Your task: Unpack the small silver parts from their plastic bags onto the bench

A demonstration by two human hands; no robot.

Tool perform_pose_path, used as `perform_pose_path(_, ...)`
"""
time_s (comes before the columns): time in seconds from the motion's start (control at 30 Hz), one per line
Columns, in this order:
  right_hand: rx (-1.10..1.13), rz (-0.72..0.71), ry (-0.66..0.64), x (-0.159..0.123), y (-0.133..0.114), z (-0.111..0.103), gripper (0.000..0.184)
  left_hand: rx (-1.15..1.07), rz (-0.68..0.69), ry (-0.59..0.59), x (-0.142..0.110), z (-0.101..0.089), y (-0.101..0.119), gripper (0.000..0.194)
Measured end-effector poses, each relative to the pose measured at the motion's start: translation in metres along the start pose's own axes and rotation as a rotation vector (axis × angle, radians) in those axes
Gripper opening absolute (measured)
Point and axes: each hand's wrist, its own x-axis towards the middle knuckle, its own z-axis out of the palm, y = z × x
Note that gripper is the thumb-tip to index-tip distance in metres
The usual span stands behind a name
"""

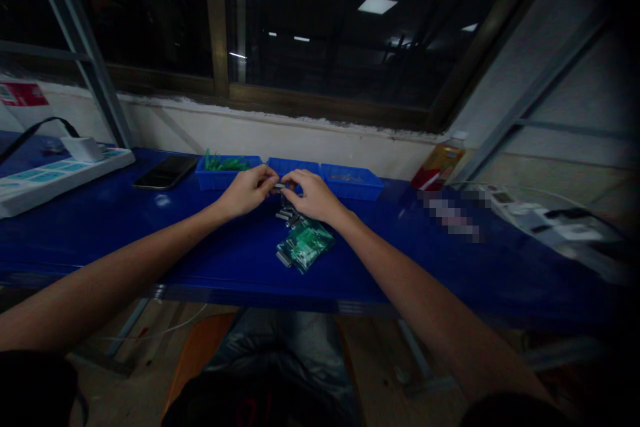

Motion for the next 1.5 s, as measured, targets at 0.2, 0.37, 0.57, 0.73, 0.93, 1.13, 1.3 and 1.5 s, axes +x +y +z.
perform_pose_path(0.2, 0.034, 0.028, 0.031, 0.0005, 0.0003, -0.0030, 0.016, 0.011, 0.077, 0.021, 0.0007, 0.0004, -0.0018, 0.020)
perform_pose_path(0.37, 0.053, 0.054, 0.032, -0.0009, -0.0026, -0.0020, 0.016, 0.028, 0.070, 0.048, 0.0010, -0.0012, -0.0009, 0.018)
perform_pose_path(0.57, 0.034, 0.033, 0.049, -0.0013, -0.0030, -0.0030, 0.011, 0.033, 0.058, 0.002, 0.0004, -0.0010, -0.0007, 0.021)
perform_pose_path(0.73, 0.020, 0.051, 0.030, -0.0006, -0.0032, -0.0024, 0.015, 0.044, 0.088, 0.042, -0.0001, -0.0008, -0.0002, 0.025)
perform_pose_path(0.93, 0.035, 0.060, 0.023, -0.0004, -0.0034, -0.0011, 0.018, 0.057, 0.080, 0.056, -0.0004, -0.0023, 0.0039, 0.015)
perform_pose_path(1.13, 0.064, 0.061, 0.042, -0.0019, -0.0033, -0.0018, 0.019, 0.058, 0.082, 0.072, 0.0005, -0.0028, 0.0036, 0.017)
perform_pose_path(1.3, 0.047, 0.046, 0.052, -0.0018, -0.0043, -0.0038, 0.010, 0.062, 0.088, 0.056, 0.0002, -0.0032, 0.0027, 0.019)
perform_pose_path(1.5, 0.041, 0.035, 0.067, -0.0002, -0.0049, -0.0025, 0.016, 0.064, 0.133, 0.067, -0.0007, -0.0045, 0.0048, 0.020)
